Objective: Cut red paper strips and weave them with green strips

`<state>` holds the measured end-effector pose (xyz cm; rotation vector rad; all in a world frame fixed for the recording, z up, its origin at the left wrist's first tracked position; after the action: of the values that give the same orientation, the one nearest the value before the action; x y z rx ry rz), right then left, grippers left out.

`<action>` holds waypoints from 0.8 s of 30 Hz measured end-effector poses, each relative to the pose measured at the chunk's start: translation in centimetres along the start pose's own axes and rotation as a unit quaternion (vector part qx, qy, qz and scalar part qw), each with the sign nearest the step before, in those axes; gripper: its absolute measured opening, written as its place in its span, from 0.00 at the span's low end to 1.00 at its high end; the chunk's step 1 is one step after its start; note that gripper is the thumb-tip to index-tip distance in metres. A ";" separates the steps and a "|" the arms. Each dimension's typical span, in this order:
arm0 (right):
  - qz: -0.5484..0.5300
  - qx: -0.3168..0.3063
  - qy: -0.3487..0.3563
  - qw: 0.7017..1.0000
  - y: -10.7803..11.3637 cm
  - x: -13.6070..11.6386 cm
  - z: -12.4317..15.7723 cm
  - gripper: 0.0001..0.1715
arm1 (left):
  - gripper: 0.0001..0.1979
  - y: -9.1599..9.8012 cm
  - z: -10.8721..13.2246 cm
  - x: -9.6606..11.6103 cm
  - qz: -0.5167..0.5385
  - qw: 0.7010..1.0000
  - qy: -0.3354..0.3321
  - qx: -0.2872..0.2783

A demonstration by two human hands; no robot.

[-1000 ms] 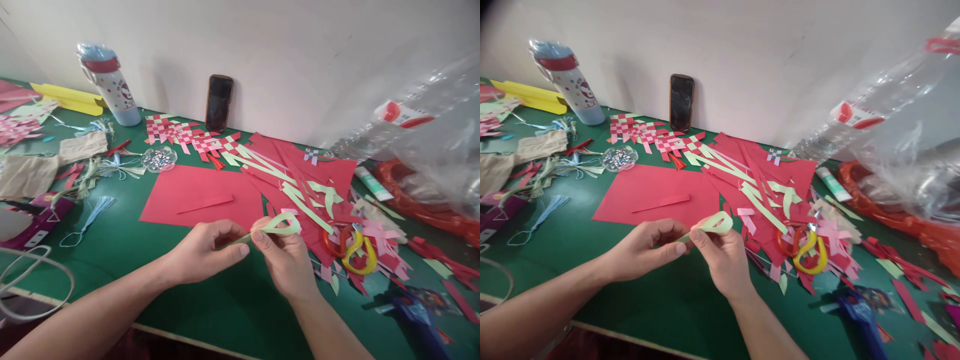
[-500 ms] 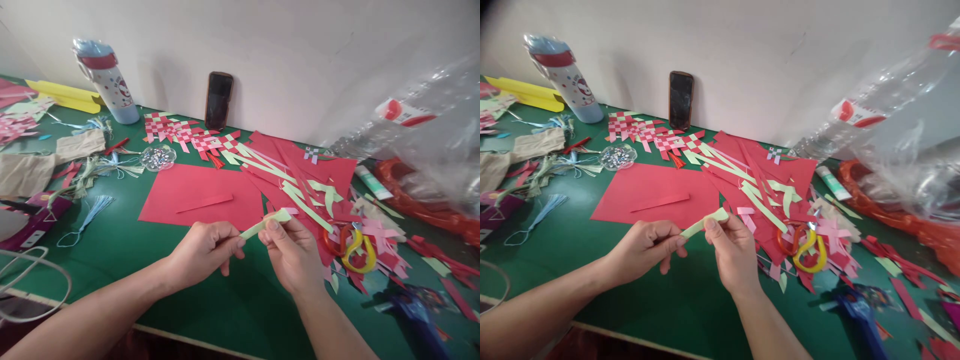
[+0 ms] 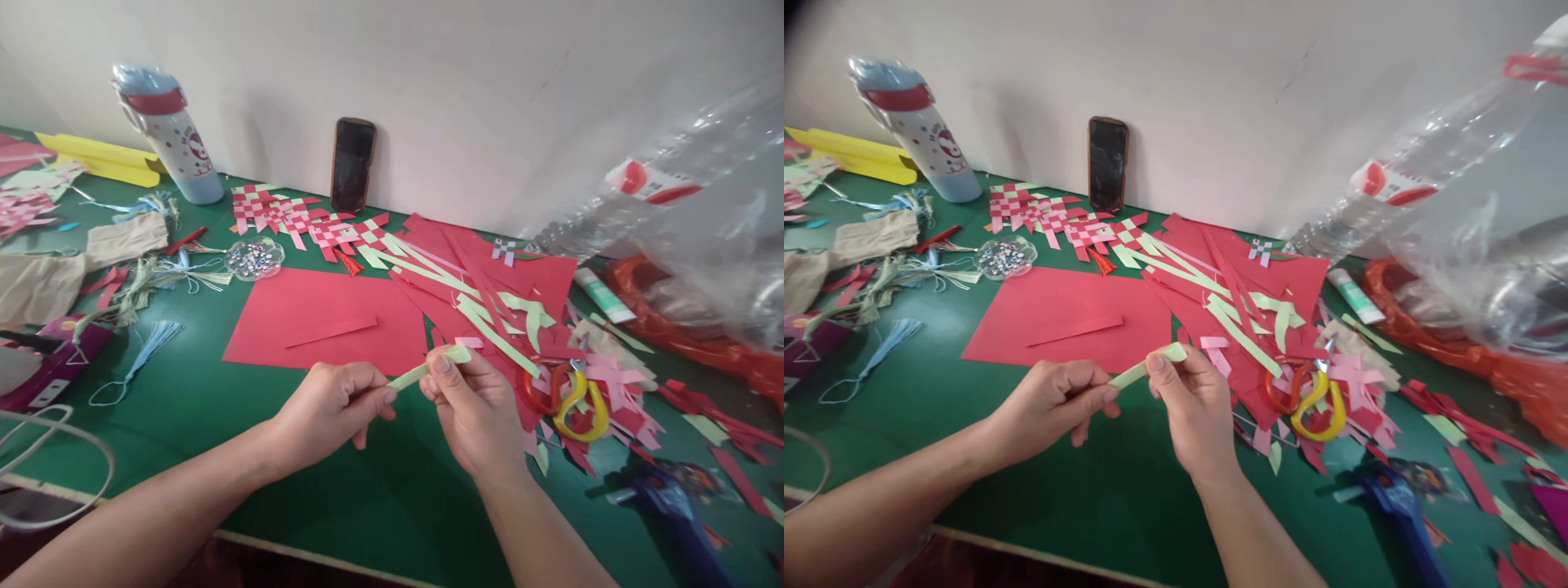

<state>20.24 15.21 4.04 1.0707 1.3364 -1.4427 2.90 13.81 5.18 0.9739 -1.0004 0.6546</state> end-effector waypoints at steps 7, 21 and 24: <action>0.000 -0.003 0.005 1.000 0.0 0.0 0.0 0.13 | 0.13 0.0 0.1 -0.1 0.016 1.000 0.006 -0.001; 0.073 -0.080 0.065 0.992 -1.4 -0.5 0.9 0.13 | 0.09 -0.3 0.0 0.2 0.071 0.996 -0.006 -0.046; 0.078 -0.111 0.061 0.989 -2.4 -0.8 1.3 0.13 | 0.10 -0.5 -0.1 0.1 0.063 0.996 -0.012 -0.058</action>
<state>18.06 14.10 5.47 1.1025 1.4290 -1.1006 3.37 13.69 5.10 0.8239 -1.1146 0.6833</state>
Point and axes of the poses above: each hand's wrist, its own z-axis away from the middle knuckle, its own y-axis out of the back of the hand, x = y × z, the point moved 4 cm from there along -z, towards the middle knuckle, and after that the axes turned 3 degrees about -z, right-handed, at the moved point
